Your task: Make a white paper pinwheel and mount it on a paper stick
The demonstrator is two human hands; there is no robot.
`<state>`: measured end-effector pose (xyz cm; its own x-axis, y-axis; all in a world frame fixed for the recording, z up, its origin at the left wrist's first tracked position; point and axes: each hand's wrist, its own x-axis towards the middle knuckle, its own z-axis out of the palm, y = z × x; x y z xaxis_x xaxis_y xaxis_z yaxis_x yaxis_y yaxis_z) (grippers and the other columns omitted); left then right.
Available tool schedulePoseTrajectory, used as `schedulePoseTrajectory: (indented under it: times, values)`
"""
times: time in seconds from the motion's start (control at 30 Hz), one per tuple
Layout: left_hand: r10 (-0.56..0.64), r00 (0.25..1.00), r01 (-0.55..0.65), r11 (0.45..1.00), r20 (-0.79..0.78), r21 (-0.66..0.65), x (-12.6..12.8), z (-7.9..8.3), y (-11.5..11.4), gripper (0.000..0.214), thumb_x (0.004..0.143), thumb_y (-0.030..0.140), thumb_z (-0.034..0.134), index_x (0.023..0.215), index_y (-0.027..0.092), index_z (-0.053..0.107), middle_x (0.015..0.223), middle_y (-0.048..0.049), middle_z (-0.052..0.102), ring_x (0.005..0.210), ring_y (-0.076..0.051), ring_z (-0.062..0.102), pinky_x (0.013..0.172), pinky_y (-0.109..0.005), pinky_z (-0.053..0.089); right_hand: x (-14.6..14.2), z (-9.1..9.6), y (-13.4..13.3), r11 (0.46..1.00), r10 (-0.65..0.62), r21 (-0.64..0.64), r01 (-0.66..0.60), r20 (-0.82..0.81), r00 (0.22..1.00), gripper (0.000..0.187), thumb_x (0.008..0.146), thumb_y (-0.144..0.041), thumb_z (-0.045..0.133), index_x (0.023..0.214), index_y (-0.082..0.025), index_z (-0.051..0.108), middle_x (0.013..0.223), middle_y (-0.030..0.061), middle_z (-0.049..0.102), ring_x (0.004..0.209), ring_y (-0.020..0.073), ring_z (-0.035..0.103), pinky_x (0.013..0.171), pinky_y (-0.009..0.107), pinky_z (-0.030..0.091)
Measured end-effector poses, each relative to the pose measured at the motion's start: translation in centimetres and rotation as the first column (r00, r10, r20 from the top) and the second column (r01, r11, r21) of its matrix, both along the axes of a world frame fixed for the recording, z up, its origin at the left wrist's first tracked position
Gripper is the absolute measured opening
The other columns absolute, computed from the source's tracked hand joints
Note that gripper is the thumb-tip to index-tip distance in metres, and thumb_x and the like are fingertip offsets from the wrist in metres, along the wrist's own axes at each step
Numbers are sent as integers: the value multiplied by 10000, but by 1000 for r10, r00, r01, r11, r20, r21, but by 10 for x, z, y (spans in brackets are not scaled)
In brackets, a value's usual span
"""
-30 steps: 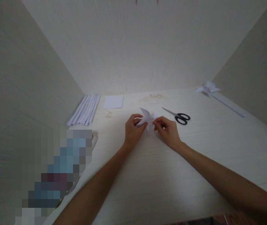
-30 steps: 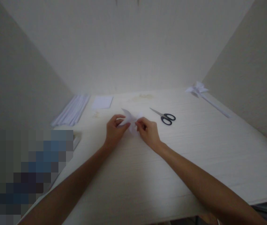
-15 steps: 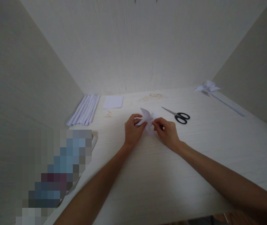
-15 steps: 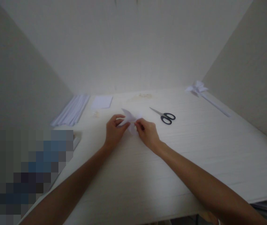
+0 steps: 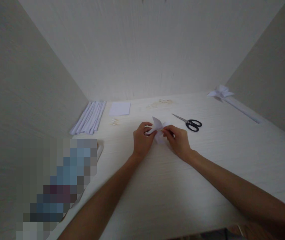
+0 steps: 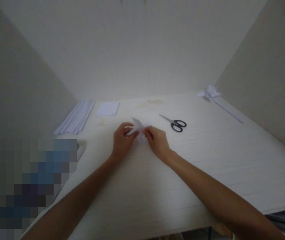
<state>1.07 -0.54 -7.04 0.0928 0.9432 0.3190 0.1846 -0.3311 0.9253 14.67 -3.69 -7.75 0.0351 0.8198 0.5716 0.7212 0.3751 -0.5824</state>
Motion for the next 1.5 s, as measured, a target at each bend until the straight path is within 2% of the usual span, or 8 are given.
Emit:
schedulePoseTrajectory:
  times: [0.13, 0.37, 0.5, 0.63, 0.87, 1.17, 1.37, 1.5]
  values:
    - [-14, 1000, 14, 1000, -16, 0, 0, 1, -1, 254, 593, 153, 635, 814, 174, 512, 629, 6, 623, 582, -122, 603, 498, -184, 445, 0, 2, 1, 999, -41, -37, 39, -37, 998, 258, 793, -317, 496, 603, -161, 577, 476, 0, 559, 424, 105, 485, 445, 215, 336]
    - [-29, 999, 30, 999, 19, -37, 0, 3, -2, 235, 584, 138, 630, 782, 169, 508, 623, 9, 621, 588, -121, 604, 498, -180, 439, 0, 4, 3, 1000, -19, 15, 21, -110, 994, 131, 756, -261, 539, 695, -170, 611, 644, 30, 625, 535, 125, 527, 523, 236, 408]
    - [-9, 998, 13, 997, 55, -70, 0, 2, 0, 239, 572, 137, 634, 772, 165, 506, 618, 3, 622, 592, -130, 608, 504, -193, 446, -1, 3, 2, 999, -37, -10, 35, -156, 987, 86, 730, -249, 567, 705, -170, 590, 579, 2, 592, 513, 115, 516, 487, 222, 395]
    - [19, 996, -12, 997, 83, -79, -1, 0, 3, 252, 563, 145, 641, 777, 165, 509, 642, -6, 635, 612, -140, 618, 524, -210, 460, 0, 2, 1, 1000, -7, -5, 6, -154, 988, 140, 718, -283, 581, 635, -171, 591, 529, -6, 579, 477, 108, 500, 469, 223, 392]
    - [65, 994, -60, 996, 86, -63, -2, 0, 4, 251, 564, 134, 634, 779, 165, 509, 659, -12, 649, 625, -140, 623, 544, -216, 467, -2, 1, 1, 998, 65, -7, -68, -209, 976, 91, 716, -216, 564, 693, -155, 628, 612, 35, 652, 538, 132, 599, 525, 235, 463]
    - [45, 994, -37, 996, 103, -80, -1, 0, 4, 263, 560, 133, 629, 790, 166, 506, 667, -12, 649, 607, -136, 619, 528, -213, 463, -1, 4, 2, 995, 31, -82, -50, -217, 976, 92, 722, -186, 527, 696, -159, 611, 548, 9, 626, 493, 123, 587, 496, 224, 445]
    - [81, 992, -74, 994, 96, -75, -3, -2, 6, 259, 558, 131, 626, 789, 162, 514, 659, -18, 650, 606, -139, 619, 532, -216, 459, 3, -3, 7, 987, 47, -126, -103, -384, 922, 98, 737, -207, 515, 727, -153, 597, 617, 25, 638, 515, 119, 589, 500, 225, 458]
    - [100, 989, -92, 992, 109, -81, -4, -5, 7, 258, 554, 133, 628, 785, 157, 518, 658, -22, 649, 599, -141, 618, 529, -218, 455, 5, -7, 11, 982, 46, -140, -130, -489, 871, 85, 723, -210, 542, 725, -142, 593, 576, 17, 621, 499, 115, 577, 501, 225, 462]
